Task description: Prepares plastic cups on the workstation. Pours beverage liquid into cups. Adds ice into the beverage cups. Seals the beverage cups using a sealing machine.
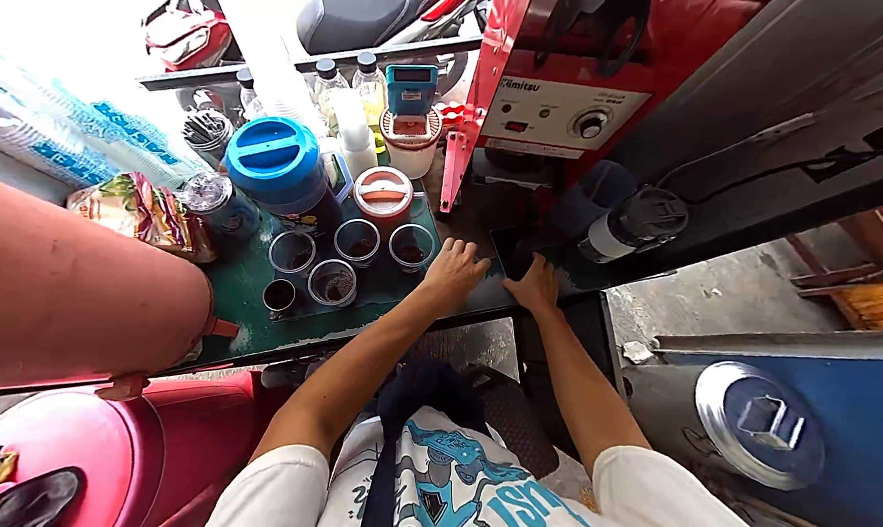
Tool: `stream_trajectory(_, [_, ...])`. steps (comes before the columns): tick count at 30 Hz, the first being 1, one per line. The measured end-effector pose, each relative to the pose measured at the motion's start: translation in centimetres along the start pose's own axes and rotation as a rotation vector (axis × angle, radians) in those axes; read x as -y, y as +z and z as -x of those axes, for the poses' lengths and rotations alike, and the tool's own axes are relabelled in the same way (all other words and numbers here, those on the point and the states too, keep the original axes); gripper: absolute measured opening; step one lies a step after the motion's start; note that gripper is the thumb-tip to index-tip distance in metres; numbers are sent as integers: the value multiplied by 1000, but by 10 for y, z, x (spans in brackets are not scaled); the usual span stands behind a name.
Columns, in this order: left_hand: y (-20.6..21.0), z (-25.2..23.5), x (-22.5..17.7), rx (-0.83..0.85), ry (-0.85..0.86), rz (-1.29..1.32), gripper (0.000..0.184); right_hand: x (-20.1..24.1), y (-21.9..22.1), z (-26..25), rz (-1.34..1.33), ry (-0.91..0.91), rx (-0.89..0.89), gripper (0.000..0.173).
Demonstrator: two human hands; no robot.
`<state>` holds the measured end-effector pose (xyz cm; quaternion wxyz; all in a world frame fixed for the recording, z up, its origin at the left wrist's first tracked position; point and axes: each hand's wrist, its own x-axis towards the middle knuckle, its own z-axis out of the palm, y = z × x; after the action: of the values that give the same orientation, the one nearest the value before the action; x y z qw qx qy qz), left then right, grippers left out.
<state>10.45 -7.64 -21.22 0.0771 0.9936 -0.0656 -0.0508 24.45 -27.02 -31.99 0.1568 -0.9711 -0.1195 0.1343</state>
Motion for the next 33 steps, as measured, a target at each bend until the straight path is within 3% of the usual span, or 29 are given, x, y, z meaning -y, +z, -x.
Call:
stream_trajectory(7, [-35, 51, 1, 28, -47, 91, 77, -34, -9, -1, 34, -98, 15, 96])
stream_trajectory(11, [-35, 102, 12, -62, -198, 202, 79, -28, -18, 11, 14, -132, 19, 95])
stream_trajectory(15, [-12, 135, 22, -192, -415, 263, 75, 20, -18, 51, -158, -327, 124, 86])
stream_trajectory(19, [1, 157, 22, -278, -522, 294, 72, 72, 4, 101, -209, -538, 539, 80])
stream_trajectory(22, [-12, 185, 8, -365, -571, 356, 68, 104, 2, 136, -157, -662, 759, 73])
stream_trajectory(28, [-61, 306, -35, -744, -656, 437, 68, 187, -2, 186, -12, -1067, 974, 43])
stream_trajectory(33, [-80, 428, -91, -1182, -805, 415, 65, 286, 5, 234, 42, -1402, 1150, 42])
